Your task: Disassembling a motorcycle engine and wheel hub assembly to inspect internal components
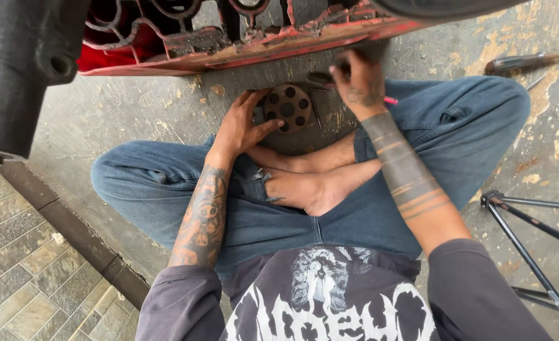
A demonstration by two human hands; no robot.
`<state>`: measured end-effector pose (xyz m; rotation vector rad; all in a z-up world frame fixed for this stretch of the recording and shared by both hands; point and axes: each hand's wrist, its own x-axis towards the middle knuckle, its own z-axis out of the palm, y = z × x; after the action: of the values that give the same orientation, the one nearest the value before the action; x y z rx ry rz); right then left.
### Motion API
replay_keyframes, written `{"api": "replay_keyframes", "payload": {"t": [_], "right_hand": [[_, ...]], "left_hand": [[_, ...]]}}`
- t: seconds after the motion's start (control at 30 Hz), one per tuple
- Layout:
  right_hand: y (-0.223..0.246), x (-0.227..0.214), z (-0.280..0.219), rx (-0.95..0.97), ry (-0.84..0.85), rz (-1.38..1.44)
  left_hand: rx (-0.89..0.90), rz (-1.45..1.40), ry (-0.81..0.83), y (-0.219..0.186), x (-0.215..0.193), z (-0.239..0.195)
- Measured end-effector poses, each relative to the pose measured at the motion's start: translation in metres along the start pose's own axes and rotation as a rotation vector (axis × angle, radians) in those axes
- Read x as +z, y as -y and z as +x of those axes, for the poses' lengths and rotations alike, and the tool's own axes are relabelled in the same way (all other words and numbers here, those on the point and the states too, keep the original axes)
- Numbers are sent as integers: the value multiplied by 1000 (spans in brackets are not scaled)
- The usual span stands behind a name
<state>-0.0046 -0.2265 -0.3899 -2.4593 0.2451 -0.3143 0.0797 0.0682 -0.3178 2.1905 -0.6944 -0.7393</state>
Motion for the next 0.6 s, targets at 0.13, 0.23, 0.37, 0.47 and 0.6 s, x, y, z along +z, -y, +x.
{"api": "replay_keyframes", "payload": {"t": [0.13, 0.23, 0.37, 0.47, 0.6], "right_hand": [[22, 0, 2, -28, -31, -67], [14, 5, 2, 129, 125, -173], [20, -1, 1, 69, 99, -70], [19, -2, -5, 34, 98, -68], [17, -4, -11, -9, 56, -110]], "left_hand": [[38, -18, -33, 9, -5, 1], [81, -134, -23, 17, -4, 5], [28, -89, -6, 28, 4, 4], [50, -28, -34, 39, 12, -1], [88, 161, -94, 46, 22, -7]]}}
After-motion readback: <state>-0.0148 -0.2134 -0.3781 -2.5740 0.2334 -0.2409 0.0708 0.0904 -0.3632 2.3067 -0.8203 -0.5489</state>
